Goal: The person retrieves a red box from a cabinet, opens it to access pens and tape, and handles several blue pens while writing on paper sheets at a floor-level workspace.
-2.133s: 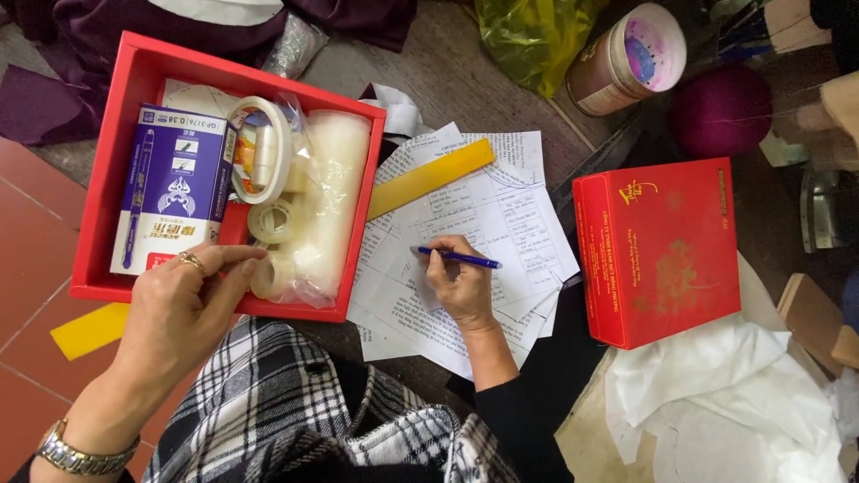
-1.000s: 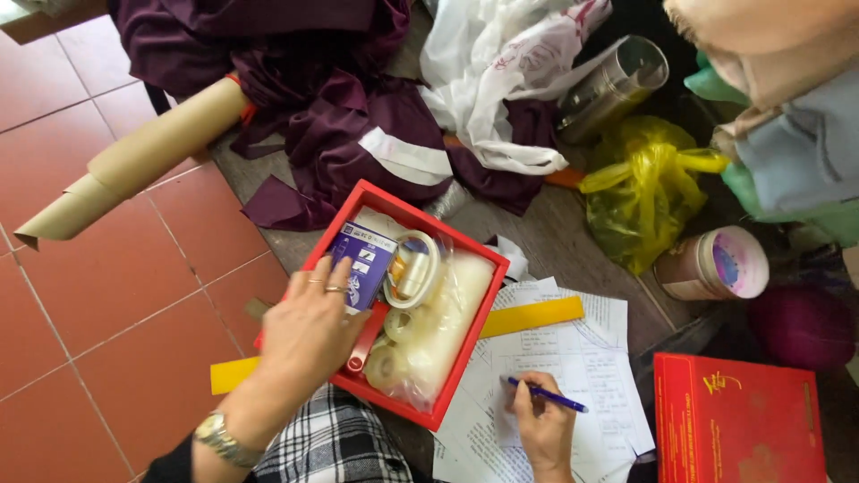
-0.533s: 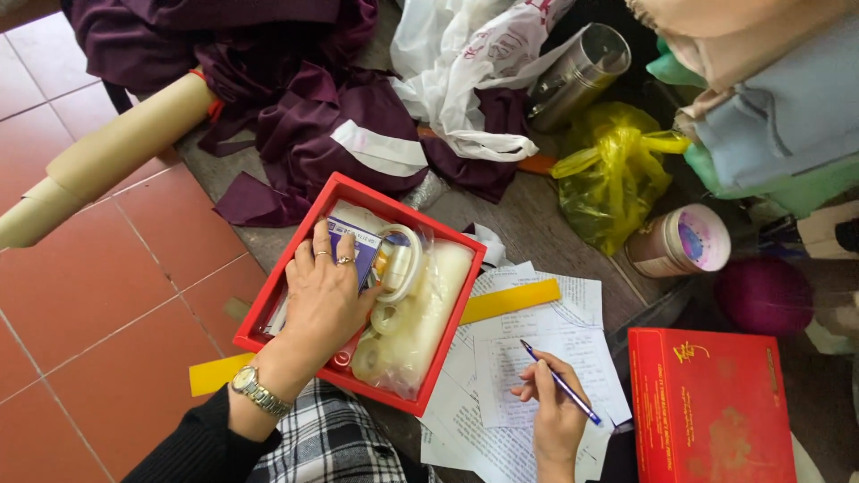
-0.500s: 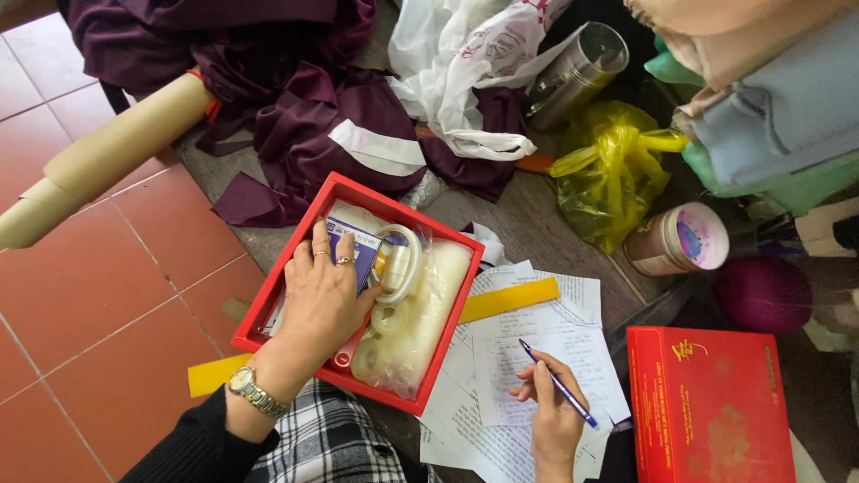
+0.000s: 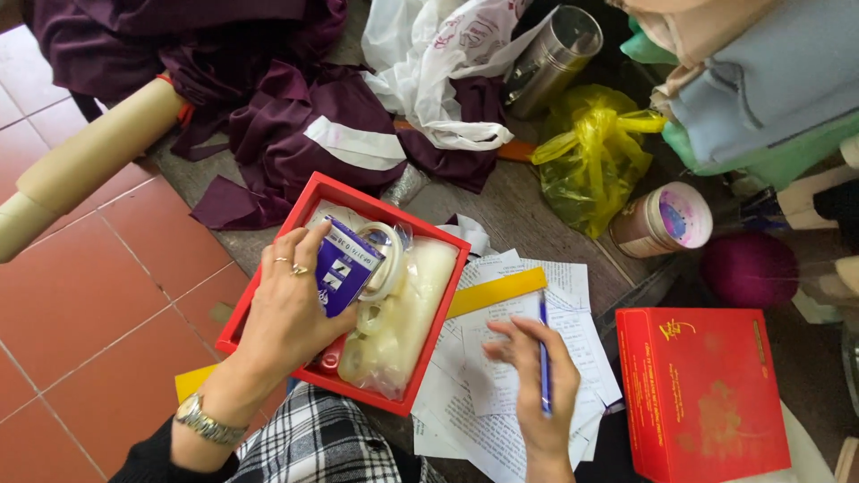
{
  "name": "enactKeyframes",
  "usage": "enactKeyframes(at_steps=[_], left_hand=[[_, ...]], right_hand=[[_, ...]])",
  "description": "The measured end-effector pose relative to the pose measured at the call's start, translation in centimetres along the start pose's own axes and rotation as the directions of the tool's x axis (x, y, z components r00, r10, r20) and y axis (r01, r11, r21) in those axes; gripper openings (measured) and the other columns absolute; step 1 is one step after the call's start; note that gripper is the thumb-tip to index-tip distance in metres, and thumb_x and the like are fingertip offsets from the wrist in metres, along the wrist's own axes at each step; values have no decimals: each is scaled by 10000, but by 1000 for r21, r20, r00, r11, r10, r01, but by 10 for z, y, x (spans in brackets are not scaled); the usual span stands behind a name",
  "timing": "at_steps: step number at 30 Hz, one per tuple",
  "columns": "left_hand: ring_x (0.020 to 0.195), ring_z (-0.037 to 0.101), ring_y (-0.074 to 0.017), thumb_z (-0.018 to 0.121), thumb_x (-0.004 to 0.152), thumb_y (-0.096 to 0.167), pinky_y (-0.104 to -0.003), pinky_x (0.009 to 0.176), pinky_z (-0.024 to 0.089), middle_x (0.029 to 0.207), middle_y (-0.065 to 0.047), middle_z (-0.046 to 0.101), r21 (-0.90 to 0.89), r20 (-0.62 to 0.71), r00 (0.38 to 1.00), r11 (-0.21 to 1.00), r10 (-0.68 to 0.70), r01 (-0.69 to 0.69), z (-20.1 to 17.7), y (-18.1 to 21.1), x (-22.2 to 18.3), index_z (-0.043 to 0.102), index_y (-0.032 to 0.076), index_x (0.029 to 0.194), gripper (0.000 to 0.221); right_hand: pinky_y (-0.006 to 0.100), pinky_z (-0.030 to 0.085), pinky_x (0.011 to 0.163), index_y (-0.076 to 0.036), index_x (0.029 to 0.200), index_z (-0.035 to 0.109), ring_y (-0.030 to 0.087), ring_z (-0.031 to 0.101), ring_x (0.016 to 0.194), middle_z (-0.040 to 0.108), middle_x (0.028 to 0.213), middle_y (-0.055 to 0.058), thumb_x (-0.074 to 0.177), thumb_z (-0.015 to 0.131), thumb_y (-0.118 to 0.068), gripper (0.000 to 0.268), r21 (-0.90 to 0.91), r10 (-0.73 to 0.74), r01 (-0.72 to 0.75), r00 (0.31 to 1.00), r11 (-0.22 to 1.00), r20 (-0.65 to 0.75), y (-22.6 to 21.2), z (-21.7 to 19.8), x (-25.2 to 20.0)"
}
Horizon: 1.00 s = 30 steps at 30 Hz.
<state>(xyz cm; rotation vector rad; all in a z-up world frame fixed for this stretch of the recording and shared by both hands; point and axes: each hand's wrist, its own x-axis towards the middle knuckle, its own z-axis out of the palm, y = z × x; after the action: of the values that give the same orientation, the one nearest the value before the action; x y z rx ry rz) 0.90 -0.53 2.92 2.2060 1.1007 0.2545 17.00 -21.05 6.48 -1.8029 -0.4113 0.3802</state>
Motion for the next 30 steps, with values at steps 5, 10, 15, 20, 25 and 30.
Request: enactKeyframes(at_steps=[5,10,15,20,25,30], left_hand=[[1198,411,-361,786,561,161,-482,995,438,1361,-171,415,-44,-195,907,920,374,-389,6,-4,-14,278,81,1467,1042],[1208,441,-359,764,405,96,-434,1058,376,1285,-170,469,-32,-292,823,855,487,-518,16,-9,-17,384,10,1439,1105],[1205,455,-340,726,417,88,-436,1085,349,1282,-147,482,-25,-317,790,828,524,-560,22,-17,-19,423,12,1422,1052],[1183,479,-347,777,441,144,-470,1094,342,1240,-147,491,-24,-326,802,844,500,-536,28,-17,-20,433,32,1397,1022],[1256,427,-374,814,441,69,-662,1098,90,1300,-158,484,-142,-331,864,885,379,-443,37,-4,-23,412,41,1356,1001],[1271,436,-355,823,417,30,-667,1101,34,1295,-122,515,-320,-284,900,852,331,-415,25,-14,-25,418,71,1339,1008]], right_hand=[[322,574,952,-29,1152,568,239,711,1043,685,1161,163,879,610,-56,277,100,-241,219,869,971,433,-39,39,20],[297,601,721,-28,1118,622,216,726,883,731,1022,141,793,726,-58,342,76,-297,309,771,948,563,-45,71,34],[281,602,640,-18,1065,639,197,725,781,738,922,164,777,718,-49,300,2,-223,286,741,958,634,-46,79,34],[326,600,583,15,1092,575,275,715,728,692,887,221,764,686,-15,347,-45,-254,360,738,932,626,-40,88,27],[319,582,524,-6,1050,550,290,724,678,700,852,212,752,640,6,312,-131,-300,447,762,885,575,-42,95,19],[241,577,554,-18,1079,559,199,711,684,730,853,181,734,588,78,359,-37,-209,262,839,964,503,-36,88,21]])
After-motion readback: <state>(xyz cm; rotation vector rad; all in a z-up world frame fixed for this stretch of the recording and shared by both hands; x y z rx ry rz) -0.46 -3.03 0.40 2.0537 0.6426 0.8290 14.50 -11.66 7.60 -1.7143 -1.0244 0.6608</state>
